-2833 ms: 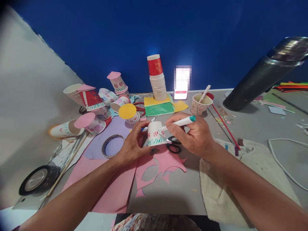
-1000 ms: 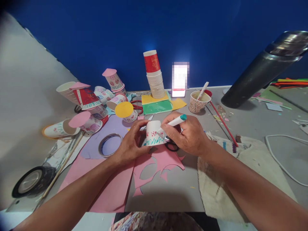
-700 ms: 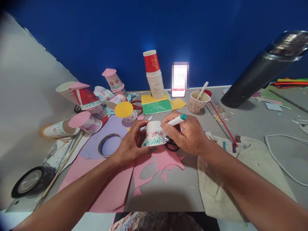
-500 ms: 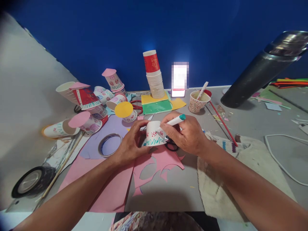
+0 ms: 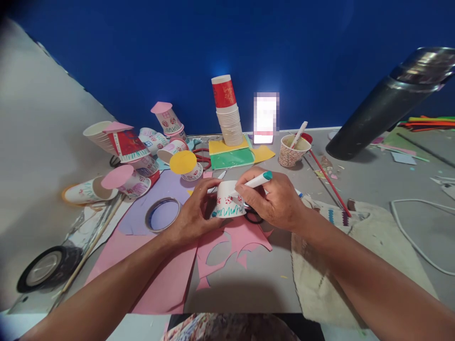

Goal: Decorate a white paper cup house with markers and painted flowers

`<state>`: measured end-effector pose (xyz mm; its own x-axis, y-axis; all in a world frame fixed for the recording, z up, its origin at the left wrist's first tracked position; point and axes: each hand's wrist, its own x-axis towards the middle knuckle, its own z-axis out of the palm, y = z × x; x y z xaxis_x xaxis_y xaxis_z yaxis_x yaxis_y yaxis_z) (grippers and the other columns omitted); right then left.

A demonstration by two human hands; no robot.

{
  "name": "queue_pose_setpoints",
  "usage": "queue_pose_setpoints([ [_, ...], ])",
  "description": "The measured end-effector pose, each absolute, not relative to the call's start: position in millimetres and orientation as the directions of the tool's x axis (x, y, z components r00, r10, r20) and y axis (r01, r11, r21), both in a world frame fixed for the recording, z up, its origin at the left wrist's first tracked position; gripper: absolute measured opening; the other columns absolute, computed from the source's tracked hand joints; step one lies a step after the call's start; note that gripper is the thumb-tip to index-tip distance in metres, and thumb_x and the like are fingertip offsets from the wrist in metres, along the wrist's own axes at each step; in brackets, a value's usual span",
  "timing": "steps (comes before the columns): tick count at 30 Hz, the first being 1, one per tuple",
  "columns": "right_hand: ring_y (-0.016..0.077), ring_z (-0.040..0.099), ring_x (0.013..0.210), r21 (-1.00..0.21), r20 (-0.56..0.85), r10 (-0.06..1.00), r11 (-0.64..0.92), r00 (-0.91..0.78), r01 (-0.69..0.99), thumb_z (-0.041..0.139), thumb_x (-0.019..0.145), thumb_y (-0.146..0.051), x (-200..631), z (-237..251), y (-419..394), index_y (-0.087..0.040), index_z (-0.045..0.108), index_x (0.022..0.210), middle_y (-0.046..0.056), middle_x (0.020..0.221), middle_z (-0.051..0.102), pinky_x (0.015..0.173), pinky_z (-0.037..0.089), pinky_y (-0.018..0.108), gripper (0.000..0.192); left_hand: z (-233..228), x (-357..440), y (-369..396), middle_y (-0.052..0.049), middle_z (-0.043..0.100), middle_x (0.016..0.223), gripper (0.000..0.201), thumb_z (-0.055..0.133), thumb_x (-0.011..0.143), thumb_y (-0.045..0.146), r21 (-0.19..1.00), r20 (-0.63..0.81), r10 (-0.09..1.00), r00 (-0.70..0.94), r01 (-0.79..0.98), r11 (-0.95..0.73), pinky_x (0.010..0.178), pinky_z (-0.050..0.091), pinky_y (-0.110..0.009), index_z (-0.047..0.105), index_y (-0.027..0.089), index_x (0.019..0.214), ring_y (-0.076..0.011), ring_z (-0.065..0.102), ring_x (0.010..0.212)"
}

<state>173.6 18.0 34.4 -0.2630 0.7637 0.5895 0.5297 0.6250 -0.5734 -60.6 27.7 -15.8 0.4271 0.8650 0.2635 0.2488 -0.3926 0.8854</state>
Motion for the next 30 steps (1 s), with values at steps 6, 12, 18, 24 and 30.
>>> queue_pose_setpoints([
  [6,0.0119,0.066,0.056,-0.534,0.618,0.728,0.665,-0.296,0.522,0.063,0.097,-0.019,172.5,36.5,18.7,-0.022,0.07,0.085,-0.002,0.075,0.077,0.057,0.049,0.025,0.014,-17.0,-60.9,28.5,-0.01,0.056,0.14,0.069,0.087,0.075,0.015,0.887,0.257,0.863,0.434,0.25,-0.389,0.105,0.057,-0.046,0.055,0.028,0.135,-0.0301,0.061,0.129],
  [12,0.0115,0.065,0.055,-0.514,0.631,0.714,0.678,-0.304,0.525,0.062,0.098,-0.019,172.0,35.7,18.8,-0.022,0.069,0.086,-0.002,0.074,0.076,0.055,0.047,0.024,0.014,-18.0,-61.8,28.2,-0.009,0.056,0.14,0.069,0.086,0.075,0.015,0.878,0.26,0.863,0.434,0.267,-0.398,0.104,0.058,-0.045,0.055,0.028,0.135,-0.0292,0.062,0.128],
  [18,0.0106,0.063,0.053,-0.524,0.641,0.711,0.68,-0.289,0.513,0.063,0.098,-0.019,171.9,33.7,18.4,-0.022,0.07,0.087,-0.002,0.074,0.077,0.054,0.047,0.024,0.014,-20.0,-62.6,28.9,-0.01,0.055,0.142,0.072,0.087,0.074,0.015,0.858,0.291,0.849,0.44,0.273,-0.435,0.106,0.058,-0.046,0.054,0.028,0.137,-0.0292,0.059,0.131],
  [24,0.0103,0.064,0.053,-0.523,0.637,0.711,0.682,-0.296,0.511,0.064,0.098,-0.019,171.1,33.1,18.7,-0.021,0.071,0.087,-0.003,0.072,0.075,0.054,0.047,0.023,0.013,-20.3,-61.9,28.8,-0.011,0.055,0.14,0.072,0.088,0.075,0.017,0.862,0.288,0.852,0.438,0.269,-0.43,0.106,0.058,-0.048,0.055,0.028,0.138,-0.0305,0.06,0.131],
  [30,0.0106,0.065,0.055,-0.511,0.636,0.703,0.693,-0.319,0.509,0.063,0.099,-0.019,170.8,33.4,19.0,-0.021,0.071,0.088,-0.002,0.073,0.076,0.056,0.048,0.022,0.013,-18.4,-60.7,27.8,-0.01,0.055,0.139,0.069,0.087,0.076,0.017,0.865,0.286,0.853,0.436,0.266,-0.425,0.106,0.058,-0.048,0.056,0.028,0.137,-0.0303,0.061,0.129],
])
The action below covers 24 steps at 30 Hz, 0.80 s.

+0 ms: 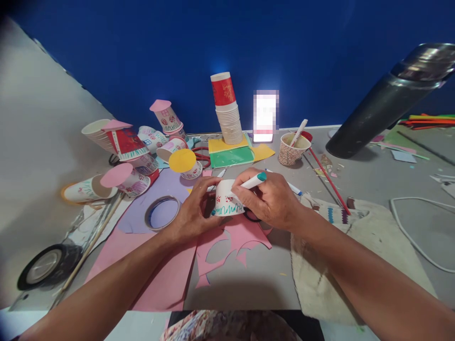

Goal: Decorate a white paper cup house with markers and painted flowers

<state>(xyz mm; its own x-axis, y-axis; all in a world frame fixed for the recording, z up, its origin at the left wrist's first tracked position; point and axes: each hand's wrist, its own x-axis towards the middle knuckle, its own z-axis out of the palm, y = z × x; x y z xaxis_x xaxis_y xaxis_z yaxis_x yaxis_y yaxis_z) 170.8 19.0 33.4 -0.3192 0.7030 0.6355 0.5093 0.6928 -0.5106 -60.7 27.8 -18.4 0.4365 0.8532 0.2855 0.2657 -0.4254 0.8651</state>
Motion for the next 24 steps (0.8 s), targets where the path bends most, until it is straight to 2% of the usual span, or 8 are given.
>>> queue_pose_setpoints([
  [11,0.0104,0.064,0.054,-0.504,0.641,0.705,0.685,-0.303,0.527,0.063,0.099,-0.019,171.0,31.8,18.7,-0.022,0.07,0.089,-0.004,0.073,0.076,0.055,0.047,0.023,0.013,-18.2,-59.8,27.3,-0.01,0.054,0.137,0.067,0.085,0.077,0.016,0.859,0.311,0.846,0.433,0.252,-0.445,0.106,0.058,-0.045,0.056,0.028,0.137,-0.0269,0.059,0.127],
  [24,0.0119,0.065,0.054,-0.503,0.63,0.721,0.663,-0.29,0.554,0.063,0.098,-0.02,171.7,33.3,18.4,-0.023,0.069,0.086,-0.002,0.076,0.078,0.056,0.049,0.025,0.014,-19.2,-60.4,28.0,-0.01,0.054,0.139,0.068,0.085,0.076,0.018,0.858,0.307,0.847,0.434,0.259,-0.444,0.107,0.058,-0.047,0.055,0.028,0.137,-0.0284,0.059,0.129],
])
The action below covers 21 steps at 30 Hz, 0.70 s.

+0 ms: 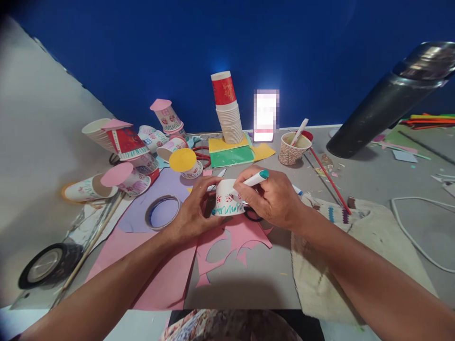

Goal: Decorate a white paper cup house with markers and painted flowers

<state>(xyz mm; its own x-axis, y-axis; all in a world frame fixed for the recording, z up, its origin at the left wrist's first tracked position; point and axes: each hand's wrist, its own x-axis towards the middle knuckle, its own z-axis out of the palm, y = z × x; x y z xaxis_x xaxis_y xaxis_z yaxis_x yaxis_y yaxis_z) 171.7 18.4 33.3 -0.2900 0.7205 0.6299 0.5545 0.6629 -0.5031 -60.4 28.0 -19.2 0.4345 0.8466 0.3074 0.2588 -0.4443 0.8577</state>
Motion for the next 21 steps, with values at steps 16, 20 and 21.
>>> queue_pose_setpoints([
  [16,0.0122,0.062,0.055,-0.494,0.629,0.714,0.673,-0.307,0.551,0.062,0.098,-0.022,167.0,36.9,13.3,-0.022,0.07,0.087,-0.001,0.073,0.075,0.054,0.046,0.025,0.014,-13.5,-61.4,25.7,-0.01,0.052,0.135,0.069,0.087,0.075,0.02,0.86,0.286,0.855,0.434,0.277,-0.428,0.104,0.059,-0.044,0.056,0.027,0.136,-0.0278,0.059,0.126],
  [20,0.0132,0.064,0.057,-0.483,0.611,0.715,0.677,-0.34,0.555,0.061,0.099,-0.023,166.8,35.1,14.5,-0.023,0.07,0.086,-0.001,0.072,0.075,0.056,0.047,0.025,0.016,-12.1,-60.9,25.4,-0.01,0.053,0.134,0.067,0.086,0.076,0.019,0.856,0.283,0.856,0.434,0.288,-0.429,0.101,0.061,-0.043,0.056,0.028,0.135,-0.0282,0.06,0.125],
  [21,0.0135,0.064,0.058,-0.482,0.607,0.717,0.674,-0.341,0.559,0.061,0.098,-0.023,166.9,34.9,14.7,-0.023,0.07,0.086,0.0,0.072,0.075,0.057,0.047,0.026,0.016,-11.7,-60.8,25.2,-0.01,0.053,0.134,0.068,0.087,0.075,0.019,0.856,0.281,0.857,0.432,0.29,-0.427,0.1,0.061,-0.043,0.056,0.028,0.135,-0.0282,0.06,0.124],
])
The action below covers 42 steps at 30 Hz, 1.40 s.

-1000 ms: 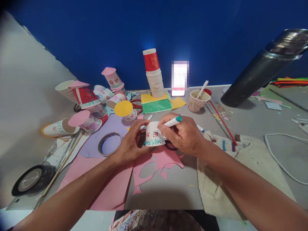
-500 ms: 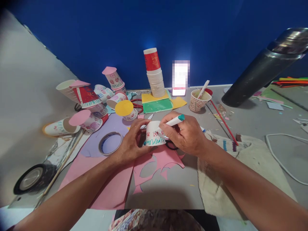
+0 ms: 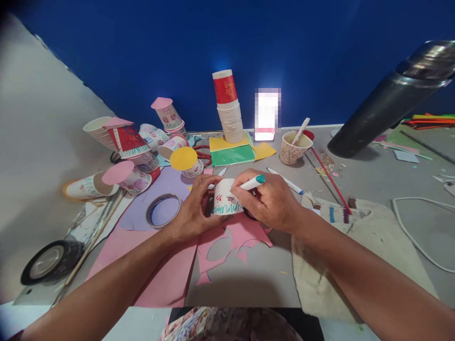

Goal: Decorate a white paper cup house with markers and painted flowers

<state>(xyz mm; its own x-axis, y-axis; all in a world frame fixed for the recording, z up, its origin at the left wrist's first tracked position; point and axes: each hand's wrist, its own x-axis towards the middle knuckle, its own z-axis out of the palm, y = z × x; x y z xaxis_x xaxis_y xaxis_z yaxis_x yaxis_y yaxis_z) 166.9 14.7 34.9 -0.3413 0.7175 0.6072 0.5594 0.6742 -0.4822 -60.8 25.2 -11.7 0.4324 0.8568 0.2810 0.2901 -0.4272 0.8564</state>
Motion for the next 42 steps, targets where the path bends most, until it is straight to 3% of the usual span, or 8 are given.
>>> queue_pose_setpoints([
  [26,0.0142,0.065,0.057,-0.53,0.606,0.738,0.653,-0.296,0.542,0.061,0.098,-0.024,169.7,35.2,15.4,-0.023,0.069,0.086,0.0,0.072,0.075,0.056,0.049,0.026,0.015,-14.5,-62.2,26.6,-0.01,0.053,0.135,0.069,0.089,0.075,0.023,0.853,0.28,0.857,0.432,0.297,-0.429,0.103,0.059,-0.046,0.054,0.028,0.135,-0.0281,0.059,0.124],
  [42,0.0145,0.065,0.059,-0.48,0.615,0.716,0.673,-0.33,0.563,0.06,0.098,-0.023,170.2,34.2,16.9,-0.023,0.069,0.085,0.0,0.074,0.076,0.058,0.048,0.026,0.015,-14.0,-63.0,27.5,-0.01,0.055,0.136,0.069,0.088,0.074,0.022,0.842,0.277,0.856,0.438,0.318,-0.435,0.104,0.058,-0.047,0.054,0.027,0.133,-0.0294,0.059,0.126],
])
